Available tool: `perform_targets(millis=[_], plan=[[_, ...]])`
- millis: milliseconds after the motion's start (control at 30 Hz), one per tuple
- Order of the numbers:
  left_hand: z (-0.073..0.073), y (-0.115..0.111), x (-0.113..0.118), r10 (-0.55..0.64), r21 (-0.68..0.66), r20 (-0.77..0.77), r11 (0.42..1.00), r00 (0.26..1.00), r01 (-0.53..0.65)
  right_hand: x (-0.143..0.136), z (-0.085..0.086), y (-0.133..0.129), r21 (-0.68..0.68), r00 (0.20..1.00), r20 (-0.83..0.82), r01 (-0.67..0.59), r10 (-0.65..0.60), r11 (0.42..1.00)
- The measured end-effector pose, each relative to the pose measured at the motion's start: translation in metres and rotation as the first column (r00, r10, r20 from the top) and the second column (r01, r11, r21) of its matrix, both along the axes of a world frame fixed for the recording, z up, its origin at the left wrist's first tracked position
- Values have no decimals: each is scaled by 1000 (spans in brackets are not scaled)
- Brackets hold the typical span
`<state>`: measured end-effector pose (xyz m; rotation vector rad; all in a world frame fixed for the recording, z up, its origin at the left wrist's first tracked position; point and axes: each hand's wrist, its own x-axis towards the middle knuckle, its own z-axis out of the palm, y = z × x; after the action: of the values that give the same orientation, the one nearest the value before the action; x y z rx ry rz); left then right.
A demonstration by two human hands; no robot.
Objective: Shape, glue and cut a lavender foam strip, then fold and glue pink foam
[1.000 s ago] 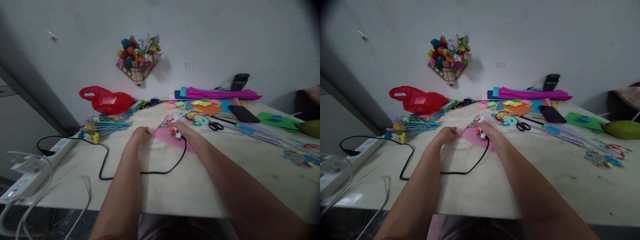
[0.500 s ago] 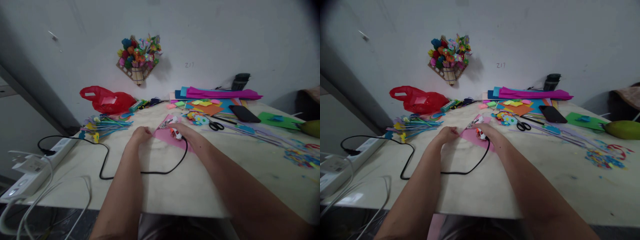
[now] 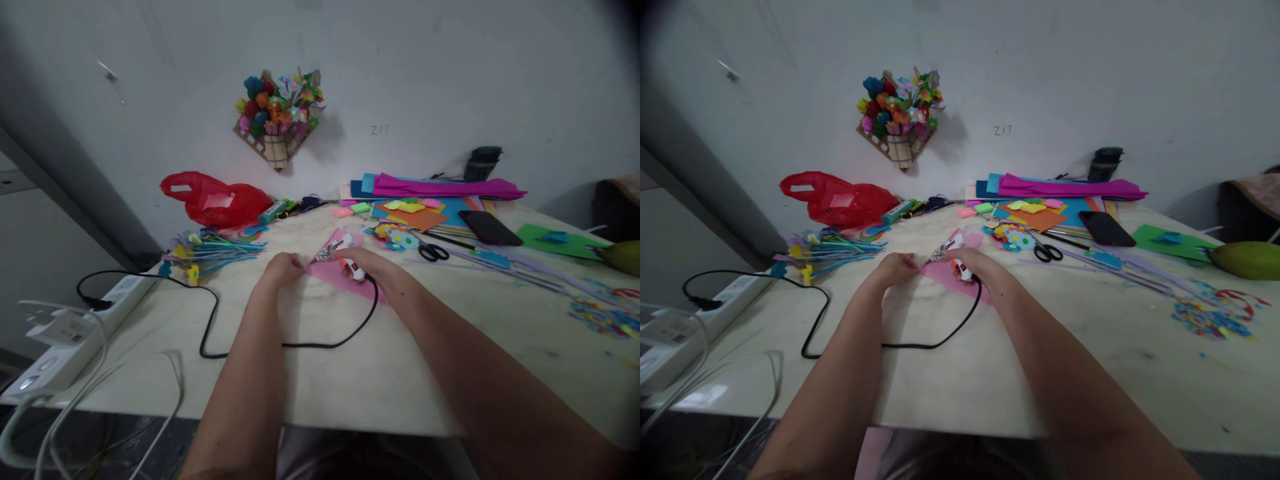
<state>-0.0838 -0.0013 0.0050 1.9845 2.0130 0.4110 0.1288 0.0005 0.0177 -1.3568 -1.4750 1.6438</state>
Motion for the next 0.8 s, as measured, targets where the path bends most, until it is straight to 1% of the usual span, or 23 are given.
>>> perform_targets(millis=[200,300,400,600,800], plan=[[-7,6,-3,-1,15,30,1000,1000,0,-1,6,-7,-9,999,43,-12,12,1000],[-5,4,-2,9,10,28,1000,1000,-9,-2,8,-8,3,999,46,-13,13,1000],[-3,3,-1,19,-3,30,1000,999,-19,-2,7,-8,19,998,47,-49,49,999],[-4,4,-2,12,10,33,1000,999,-12,-2,4,-4,3,995,45,-90,90,996],[0,0,-1,-2,5,33,1000,999,2,-2,6,-6,8,993,47,-104,104,995]])
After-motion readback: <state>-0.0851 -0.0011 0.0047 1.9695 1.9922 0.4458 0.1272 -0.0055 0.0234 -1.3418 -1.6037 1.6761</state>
